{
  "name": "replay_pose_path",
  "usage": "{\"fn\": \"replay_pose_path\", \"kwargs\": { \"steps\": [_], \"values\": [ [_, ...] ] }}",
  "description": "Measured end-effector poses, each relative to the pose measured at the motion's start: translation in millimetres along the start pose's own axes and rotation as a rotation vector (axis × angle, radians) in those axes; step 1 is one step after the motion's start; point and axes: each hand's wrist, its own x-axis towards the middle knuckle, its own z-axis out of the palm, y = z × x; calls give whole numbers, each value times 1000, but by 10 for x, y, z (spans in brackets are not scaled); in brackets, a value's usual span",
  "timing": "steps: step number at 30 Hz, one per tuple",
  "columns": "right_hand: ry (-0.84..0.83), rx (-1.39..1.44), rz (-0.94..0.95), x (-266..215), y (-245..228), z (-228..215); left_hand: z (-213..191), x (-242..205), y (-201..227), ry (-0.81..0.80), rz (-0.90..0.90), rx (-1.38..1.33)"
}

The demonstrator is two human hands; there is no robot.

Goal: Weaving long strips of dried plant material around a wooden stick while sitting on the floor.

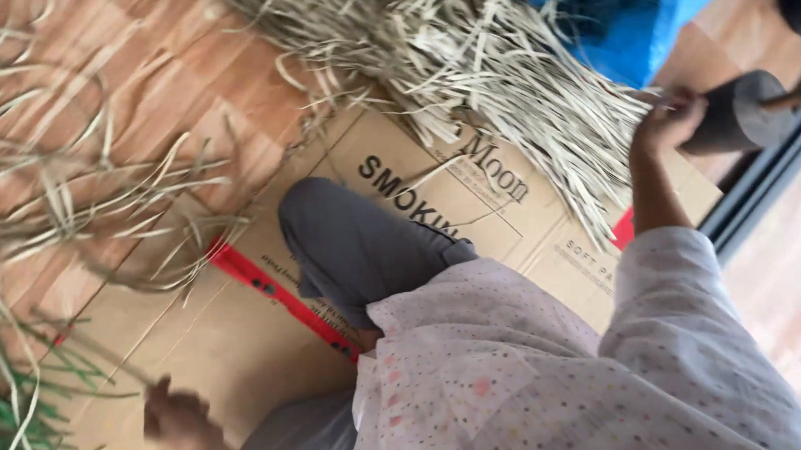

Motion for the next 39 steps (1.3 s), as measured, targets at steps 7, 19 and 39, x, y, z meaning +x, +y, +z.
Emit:
{"fn": "replay_pose_path", "kwargs": {
  "steps": [7, 19, 39],
  "values": [
    [-823, -573, -102, -847, -927, -444, -468, -849, 73, 80, 44, 128],
    [-1039, -563, 411, -1546, 337, -1191, 248, -1281, 353, -75, 240, 199],
    [-1880, 739, 982, -2089, -3188, -715, 1232, -2105, -163, -441, 467, 274]
  ]
}}
